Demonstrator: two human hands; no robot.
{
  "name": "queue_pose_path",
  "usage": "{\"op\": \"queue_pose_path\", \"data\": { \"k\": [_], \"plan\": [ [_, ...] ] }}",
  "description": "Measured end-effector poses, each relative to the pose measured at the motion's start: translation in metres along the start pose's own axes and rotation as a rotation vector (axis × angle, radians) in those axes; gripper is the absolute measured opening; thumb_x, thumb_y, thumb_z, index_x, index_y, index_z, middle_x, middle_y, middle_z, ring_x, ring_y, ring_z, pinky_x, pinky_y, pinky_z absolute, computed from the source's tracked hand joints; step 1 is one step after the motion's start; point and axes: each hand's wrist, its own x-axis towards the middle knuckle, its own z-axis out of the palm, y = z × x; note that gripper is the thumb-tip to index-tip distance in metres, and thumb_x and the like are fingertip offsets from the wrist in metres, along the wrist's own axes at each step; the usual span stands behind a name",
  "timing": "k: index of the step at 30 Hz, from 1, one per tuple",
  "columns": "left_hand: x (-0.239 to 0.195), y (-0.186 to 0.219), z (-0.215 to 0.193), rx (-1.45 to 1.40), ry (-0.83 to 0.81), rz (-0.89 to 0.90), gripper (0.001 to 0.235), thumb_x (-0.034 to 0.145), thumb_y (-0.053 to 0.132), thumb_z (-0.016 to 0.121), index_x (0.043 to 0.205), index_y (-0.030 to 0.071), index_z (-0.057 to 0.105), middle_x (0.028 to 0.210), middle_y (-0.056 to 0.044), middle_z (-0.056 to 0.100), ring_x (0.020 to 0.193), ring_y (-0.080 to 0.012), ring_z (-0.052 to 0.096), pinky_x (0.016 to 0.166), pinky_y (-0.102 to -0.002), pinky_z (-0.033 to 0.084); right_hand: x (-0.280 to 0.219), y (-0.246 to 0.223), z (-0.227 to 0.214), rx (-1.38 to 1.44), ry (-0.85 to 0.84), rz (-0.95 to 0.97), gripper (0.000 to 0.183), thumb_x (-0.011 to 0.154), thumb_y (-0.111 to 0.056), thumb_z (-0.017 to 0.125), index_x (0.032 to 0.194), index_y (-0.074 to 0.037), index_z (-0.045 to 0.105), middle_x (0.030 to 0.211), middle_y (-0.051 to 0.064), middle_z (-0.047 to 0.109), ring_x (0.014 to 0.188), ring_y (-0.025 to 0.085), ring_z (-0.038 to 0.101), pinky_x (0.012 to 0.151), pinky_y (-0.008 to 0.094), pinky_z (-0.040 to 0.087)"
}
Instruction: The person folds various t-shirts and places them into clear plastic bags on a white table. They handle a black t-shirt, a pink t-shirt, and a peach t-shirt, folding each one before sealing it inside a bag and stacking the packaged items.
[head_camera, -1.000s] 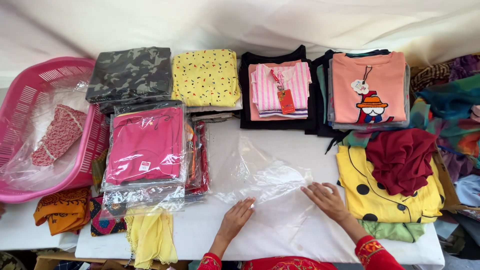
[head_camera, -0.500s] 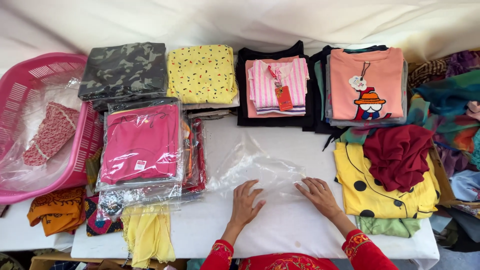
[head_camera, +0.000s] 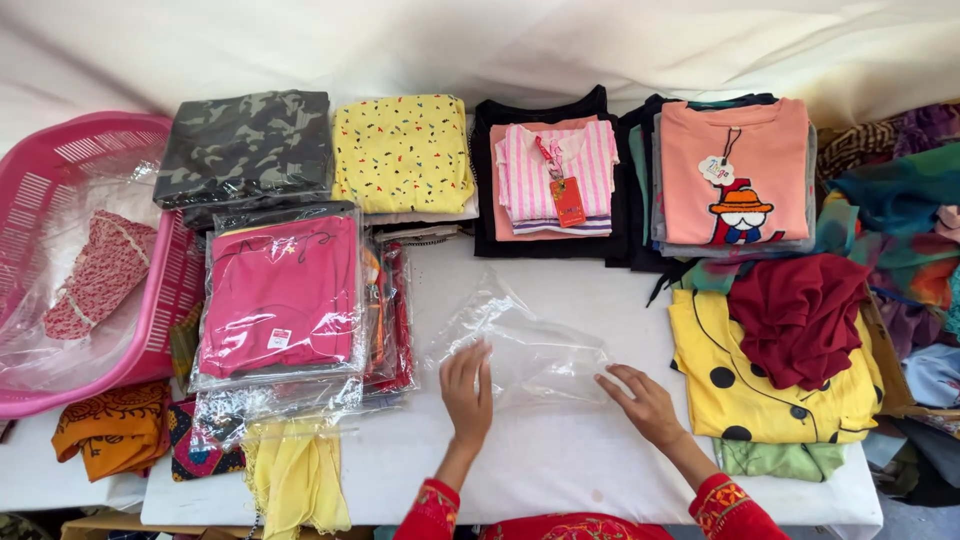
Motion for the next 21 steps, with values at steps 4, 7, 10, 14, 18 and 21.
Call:
{"op": "queue_pose_path", "data": {
  "k": [4,7,10,14,18,21],
  "plan": [
    [0.031,-0.013,0.019,0.238,-0.216,0.129,0.043,0.104,0.034,0.054,0.141,0.015,0.06,0.152,-0.004,0.055,0.146,-0.0245,0.041,0.119,-0.045,0.03,0.002,0.002,0.005,-0.024,-0.075,-0.132,0.059,0.079,-0.005,0.066,0.137,-0.018,0.063,0.13,0.007,0.063,0.115,0.024,0.064,0.088,0.035,0.057],
    [0.019,-0.042,0.049,0.394,-0.451,0.257,0.068,0.1,0.047,0.055,0.157,0.016,0.036,0.166,-0.007,0.029,0.155,-0.0279,0.018,0.123,-0.054,0.015,-0.006,0.007,0.016,-0.039,-0.118,-0.131,0.063,0.081,-0.006,0.065,0.143,-0.016,0.057,0.133,0.007,0.061,0.117,0.024,0.062,0.094,0.037,0.054],
    [0.007,-0.05,0.061,0.448,-0.576,0.218,0.09,0.097,0.061,0.054,0.163,0.015,0.014,0.171,-0.01,0.007,0.156,-0.0305,0.003,0.124,-0.059,0.003,-0.018,0.009,0.022,-0.039,-0.16,-0.078,0.066,0.082,-0.003,0.063,0.146,-0.015,0.053,0.136,0.007,0.061,0.117,0.023,0.062,0.099,0.038,0.051],
    [0.003,-0.062,0.068,0.442,-0.496,0.252,0.1,0.092,0.07,0.053,0.163,0.016,0.009,0.17,-0.014,0.001,0.155,-0.0374,-0.003,0.122,-0.061,0.001,-0.019,0.008,0.011,-0.031,-0.104,-0.15,0.067,0.082,-0.003,0.064,0.146,-0.014,0.052,0.139,0.007,0.059,0.115,0.022,0.062,0.102,0.041,0.047],
    [-0.001,-0.084,0.075,0.23,-0.384,0.297,0.098,0.097,0.07,0.049,0.167,0.015,0.008,0.173,-0.018,0.002,0.16,-0.0373,0.003,0.128,-0.059,0.006,-0.024,0.02,0.004,-0.081,-0.038,-0.222,0.065,0.085,0.0,0.065,0.147,-0.017,0.053,0.14,0.006,0.055,0.111,0.018,0.063,0.107,0.043,0.043],
    [-0.005,-0.085,0.075,0.091,-0.299,0.317,0.095,0.1,0.067,0.047,0.168,0.014,0.007,0.174,-0.021,0.004,0.162,-0.0374,0.007,0.13,-0.059,0.008,-0.036,0.04,0.018,-0.137,-0.074,-0.187,0.068,0.086,0.002,0.065,0.15,-0.02,0.052,0.141,0.005,0.053,0.108,0.015,0.061,0.111,0.044,0.04]
  ]
}}
